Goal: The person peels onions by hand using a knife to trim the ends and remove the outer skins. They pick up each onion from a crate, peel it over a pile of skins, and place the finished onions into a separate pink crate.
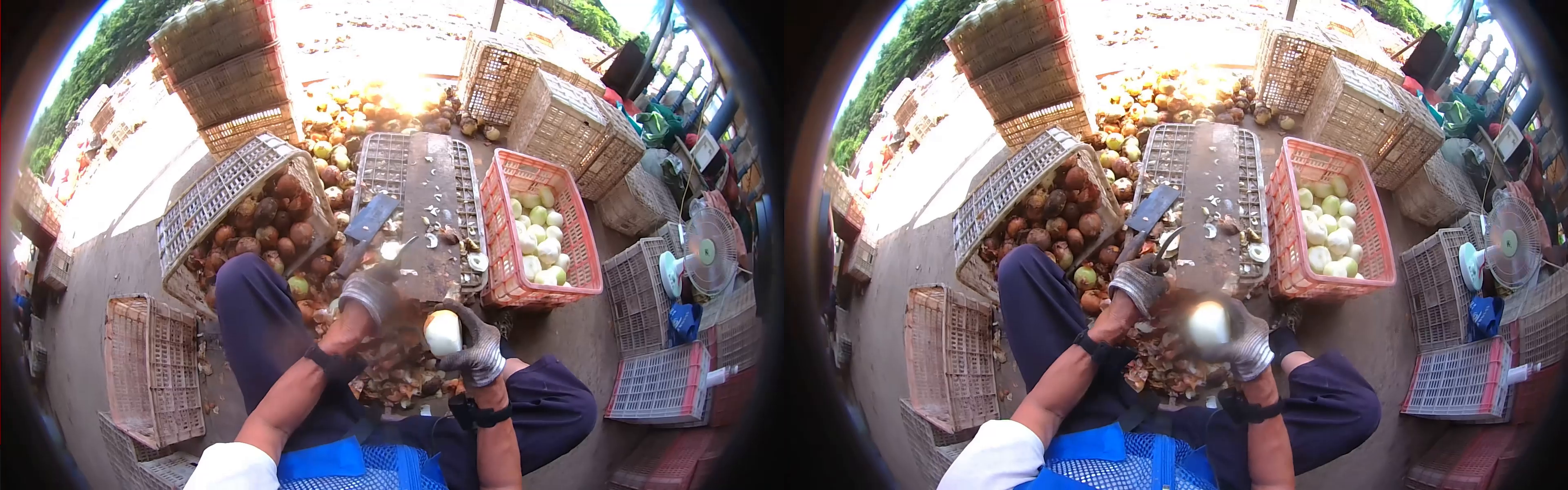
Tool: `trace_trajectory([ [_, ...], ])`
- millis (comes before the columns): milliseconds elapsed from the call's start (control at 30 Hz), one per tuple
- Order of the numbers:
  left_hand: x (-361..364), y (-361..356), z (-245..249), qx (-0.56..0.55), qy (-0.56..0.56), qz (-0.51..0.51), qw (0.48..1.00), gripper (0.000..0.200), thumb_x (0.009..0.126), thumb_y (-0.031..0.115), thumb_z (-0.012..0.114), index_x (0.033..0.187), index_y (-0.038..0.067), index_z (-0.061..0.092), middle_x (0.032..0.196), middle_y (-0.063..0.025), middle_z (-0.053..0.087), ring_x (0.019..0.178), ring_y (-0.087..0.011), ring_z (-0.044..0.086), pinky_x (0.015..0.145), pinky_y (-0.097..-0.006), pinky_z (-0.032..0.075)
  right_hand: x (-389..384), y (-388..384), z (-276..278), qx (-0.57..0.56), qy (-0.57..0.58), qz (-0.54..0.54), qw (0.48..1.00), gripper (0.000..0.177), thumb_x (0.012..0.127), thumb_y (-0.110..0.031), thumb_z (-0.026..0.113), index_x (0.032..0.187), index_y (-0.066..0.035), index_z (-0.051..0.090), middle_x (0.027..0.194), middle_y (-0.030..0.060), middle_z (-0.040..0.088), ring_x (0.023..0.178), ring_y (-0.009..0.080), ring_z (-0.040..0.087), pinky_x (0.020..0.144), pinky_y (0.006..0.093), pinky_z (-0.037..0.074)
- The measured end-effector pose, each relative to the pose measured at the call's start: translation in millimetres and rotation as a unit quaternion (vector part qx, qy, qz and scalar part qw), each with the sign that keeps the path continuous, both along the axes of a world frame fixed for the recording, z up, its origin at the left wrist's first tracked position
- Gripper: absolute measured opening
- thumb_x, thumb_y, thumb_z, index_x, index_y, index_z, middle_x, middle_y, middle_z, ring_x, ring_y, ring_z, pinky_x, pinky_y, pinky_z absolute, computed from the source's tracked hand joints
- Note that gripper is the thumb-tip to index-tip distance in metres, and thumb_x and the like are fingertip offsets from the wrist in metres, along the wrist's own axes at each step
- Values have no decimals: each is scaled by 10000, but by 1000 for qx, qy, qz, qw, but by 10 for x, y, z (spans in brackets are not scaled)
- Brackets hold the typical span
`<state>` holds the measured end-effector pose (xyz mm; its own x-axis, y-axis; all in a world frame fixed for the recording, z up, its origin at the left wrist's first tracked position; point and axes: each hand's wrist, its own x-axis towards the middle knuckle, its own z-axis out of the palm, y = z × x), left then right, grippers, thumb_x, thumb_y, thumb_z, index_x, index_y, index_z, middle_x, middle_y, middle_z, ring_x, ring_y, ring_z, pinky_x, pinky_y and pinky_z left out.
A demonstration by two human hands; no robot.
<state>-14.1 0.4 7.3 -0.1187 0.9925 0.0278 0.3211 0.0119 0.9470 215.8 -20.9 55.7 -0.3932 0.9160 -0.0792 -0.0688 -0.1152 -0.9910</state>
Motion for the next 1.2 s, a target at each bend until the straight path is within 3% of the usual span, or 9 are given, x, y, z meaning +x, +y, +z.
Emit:
trace_trajectory([
  [67,-21,60,420,-36,367,19,929,180,763,79,700,906,-7,632,828,-54,630,725,-116,586,597,-289,493,-31,-44,118,-83,114,-8,990,1046,306,-86,863,1287,33,521,1150,111,626,1059,227,604,942,351,492],
  [233,28,-194,485,-53,-154,-5,987,346,730,125,776,1009,-34,648,873,-47,659,778,-108,591,699,-275,506,-17,-31,72,-116,204,-42,971,1061,309,-32,818,1313,46,481,1170,122,606,1063,248,603,945,358,496],
  [300,78,-266,552,95,-37,-89,991,361,738,133,780,1034,-30,652,904,-52,664,804,-105,595,717,-265,507,-31,-36,74,-111,182,-57,975,1039,318,-17,801,1307,44,490,1164,120,608,1050,244,605,946,356,492],
  [600,256,-135,417,-14,-57,-68,996,253,692,141,735,856,-29,647,774,-164,638,733,-247,625,639,-354,484,-126,-25,-9,-24,-27,-26,999,939,346,-2,798,1252,35,554,1157,95,617,1064,188,582,952,332,469],
  [833,97,-75,131,9,-50,-42,998,260,720,97,695,955,-7,651,854,-158,654,753,-232,626,654,-350,498,-129,-1,-47,-88,129,0,988,1002,348,-32,865,1285,24,514,1179,127,612,1065,244,602,930,368,502],
  [1000,-168,119,-124,32,398,-31,916,251,760,144,677,970,11,642,825,-140,661,735,-264,644,640,-361,511,-64,-20,34,-112,237,-6,965,996,418,-112,880,1308,51,464,1198,166,596,1094,273,593,946,394,508],
  [1033,-132,114,188,-101,255,15,962,283,747,195,655,973,26,653,858,-185,660,796,-348,638,699,-423,511,-54,-64,151,-85,217,-12,972,910,511,-134,838,1314,50,452,1208,184,584,1112,298,582,960,431,499],
  [1133,-91,25,481,-68,309,8,949,354,832,325,604,1028,35,655,935,-190,673,846,-356,647,726,-427,507,10,-70,155,-133,298,7,945,824,596,-178,784,1314,51,452,1226,197,570,1138,323,563,976,478,481],
  [1200,-124,-33,200,-8,241,-7,970,296,730,227,700,958,41,668,872,-170,665,799,-334,635,694,-396,513,33,-62,111,-19,125,-27,992,799,602,-25,716,1348,16,435,1219,195,570,1070,315,592,883,437,517],
])
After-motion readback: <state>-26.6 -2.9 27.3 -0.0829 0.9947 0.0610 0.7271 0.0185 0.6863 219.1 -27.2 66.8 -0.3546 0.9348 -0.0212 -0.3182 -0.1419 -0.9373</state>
